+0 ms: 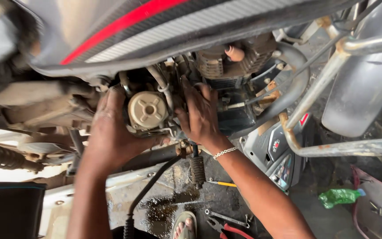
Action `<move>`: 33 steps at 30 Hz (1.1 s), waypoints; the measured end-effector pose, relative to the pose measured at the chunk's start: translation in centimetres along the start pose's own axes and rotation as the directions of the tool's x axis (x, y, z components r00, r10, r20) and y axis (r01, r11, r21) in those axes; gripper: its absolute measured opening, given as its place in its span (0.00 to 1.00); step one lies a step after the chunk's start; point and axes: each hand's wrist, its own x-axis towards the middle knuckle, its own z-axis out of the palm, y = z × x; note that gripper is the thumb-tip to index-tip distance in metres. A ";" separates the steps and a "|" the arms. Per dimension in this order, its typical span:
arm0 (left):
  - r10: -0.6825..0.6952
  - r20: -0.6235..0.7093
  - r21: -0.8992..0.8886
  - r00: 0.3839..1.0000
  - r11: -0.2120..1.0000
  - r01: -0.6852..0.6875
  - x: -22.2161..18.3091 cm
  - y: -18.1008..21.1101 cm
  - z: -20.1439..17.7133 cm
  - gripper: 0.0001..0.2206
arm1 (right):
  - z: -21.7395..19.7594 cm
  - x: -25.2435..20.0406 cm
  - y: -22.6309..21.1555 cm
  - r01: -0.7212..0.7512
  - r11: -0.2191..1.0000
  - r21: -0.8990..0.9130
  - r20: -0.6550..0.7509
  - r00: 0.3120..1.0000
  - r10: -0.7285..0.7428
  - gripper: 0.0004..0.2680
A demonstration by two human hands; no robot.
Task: The person works on a motorcycle engine, using a screwdriver to loosen fasteners around the carburetor area. They then detach hoses and pull the carburetor free from the engine by hand, holding it at the end.
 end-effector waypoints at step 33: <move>-0.017 -0.532 -0.290 0.847 0.943 -0.163 -5.2 0.9 2.4 0.39 | 4.9 1.2 6.9 -0.521 0.233 0.821 0.445 0.840 0.311 0.15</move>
